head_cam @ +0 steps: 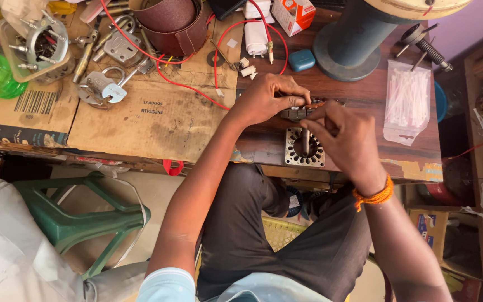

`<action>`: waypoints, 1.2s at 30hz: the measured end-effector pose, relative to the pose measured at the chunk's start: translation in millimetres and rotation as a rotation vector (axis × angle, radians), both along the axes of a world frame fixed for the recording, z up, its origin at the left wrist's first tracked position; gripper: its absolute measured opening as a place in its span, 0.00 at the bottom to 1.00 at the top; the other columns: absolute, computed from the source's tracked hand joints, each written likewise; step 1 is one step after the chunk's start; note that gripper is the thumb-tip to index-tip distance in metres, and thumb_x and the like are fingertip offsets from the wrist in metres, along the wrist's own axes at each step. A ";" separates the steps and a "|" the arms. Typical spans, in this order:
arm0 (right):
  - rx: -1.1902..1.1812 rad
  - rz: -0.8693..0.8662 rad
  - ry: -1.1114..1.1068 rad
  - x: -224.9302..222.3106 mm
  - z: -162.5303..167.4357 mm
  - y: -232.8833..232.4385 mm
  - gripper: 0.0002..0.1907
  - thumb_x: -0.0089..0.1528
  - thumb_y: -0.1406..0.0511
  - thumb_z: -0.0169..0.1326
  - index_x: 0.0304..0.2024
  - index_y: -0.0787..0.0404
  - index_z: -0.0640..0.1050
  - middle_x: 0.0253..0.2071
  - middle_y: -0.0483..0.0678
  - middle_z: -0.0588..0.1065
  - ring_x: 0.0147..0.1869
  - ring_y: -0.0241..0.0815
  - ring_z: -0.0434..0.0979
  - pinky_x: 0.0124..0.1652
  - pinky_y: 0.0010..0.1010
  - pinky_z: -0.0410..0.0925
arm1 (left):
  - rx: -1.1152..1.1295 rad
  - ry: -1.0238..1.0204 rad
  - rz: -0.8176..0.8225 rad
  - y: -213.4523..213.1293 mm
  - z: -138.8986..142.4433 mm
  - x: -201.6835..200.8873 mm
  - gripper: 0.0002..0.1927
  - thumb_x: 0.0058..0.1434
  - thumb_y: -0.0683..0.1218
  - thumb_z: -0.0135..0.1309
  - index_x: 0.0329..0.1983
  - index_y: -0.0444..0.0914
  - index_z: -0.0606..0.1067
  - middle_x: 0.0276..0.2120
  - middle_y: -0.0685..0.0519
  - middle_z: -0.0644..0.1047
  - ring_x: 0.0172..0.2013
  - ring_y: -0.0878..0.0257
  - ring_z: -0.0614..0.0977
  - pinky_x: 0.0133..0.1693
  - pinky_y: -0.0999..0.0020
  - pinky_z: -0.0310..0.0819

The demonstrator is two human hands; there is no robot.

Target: The person sits at a workbench and winds copper wire by hand into the slots of a motor armature core mounted on a spindle, pressing and feeding the wire coil by coil around the laminated stack. They rotate the armature as they work to fill successive slots with wire.

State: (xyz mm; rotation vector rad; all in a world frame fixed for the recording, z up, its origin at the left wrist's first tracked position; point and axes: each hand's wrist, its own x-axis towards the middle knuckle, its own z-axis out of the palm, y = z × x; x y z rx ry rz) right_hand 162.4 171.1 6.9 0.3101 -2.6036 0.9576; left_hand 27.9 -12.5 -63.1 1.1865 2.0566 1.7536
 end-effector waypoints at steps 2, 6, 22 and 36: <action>-0.043 0.010 0.012 3.0 -7.5 -1.9 0.09 0.61 0.66 0.68 0.37 0.63 0.81 0.24 0.47 0.73 0.22 0.35 0.66 0.25 0.30 0.62 | -0.015 0.016 -0.003 -0.3 3.7 0.3 0.06 0.62 0.42 0.63 0.42 0.37 0.84 0.31 0.55 0.81 0.35 0.67 0.79 0.42 0.68 0.73; -0.012 0.096 0.050 11.0 -26.9 2.7 0.07 0.60 0.67 0.67 0.36 0.62 0.81 0.30 0.48 0.79 0.25 0.36 0.74 0.28 0.29 0.67 | 0.105 -0.063 -0.109 -4.0 15.3 4.3 0.08 0.67 0.45 0.61 0.48 0.41 0.82 0.40 0.55 0.82 0.44 0.68 0.82 0.50 0.71 0.77; -0.130 -0.180 -0.013 31.3 -21.8 47.8 0.04 0.64 0.70 0.65 0.41 0.63 0.83 0.20 0.44 0.67 0.24 0.29 0.58 0.25 0.26 0.54 | -0.074 0.629 0.500 12.6 6.8 68.2 0.20 0.58 0.48 0.67 0.52 0.44 0.75 0.46 0.56 0.76 0.51 0.55 0.77 0.51 0.56 0.69; -0.109 -0.032 0.028 -37.2 0.2 27.3 0.05 0.66 0.70 0.63 0.39 0.66 0.79 0.22 0.46 0.70 0.24 0.32 0.63 0.26 0.28 0.58 | -0.005 0.637 0.506 8.9 13.3 70.6 0.22 0.59 0.57 0.65 0.46 0.39 0.74 0.45 0.51 0.77 0.49 0.51 0.78 0.49 0.55 0.70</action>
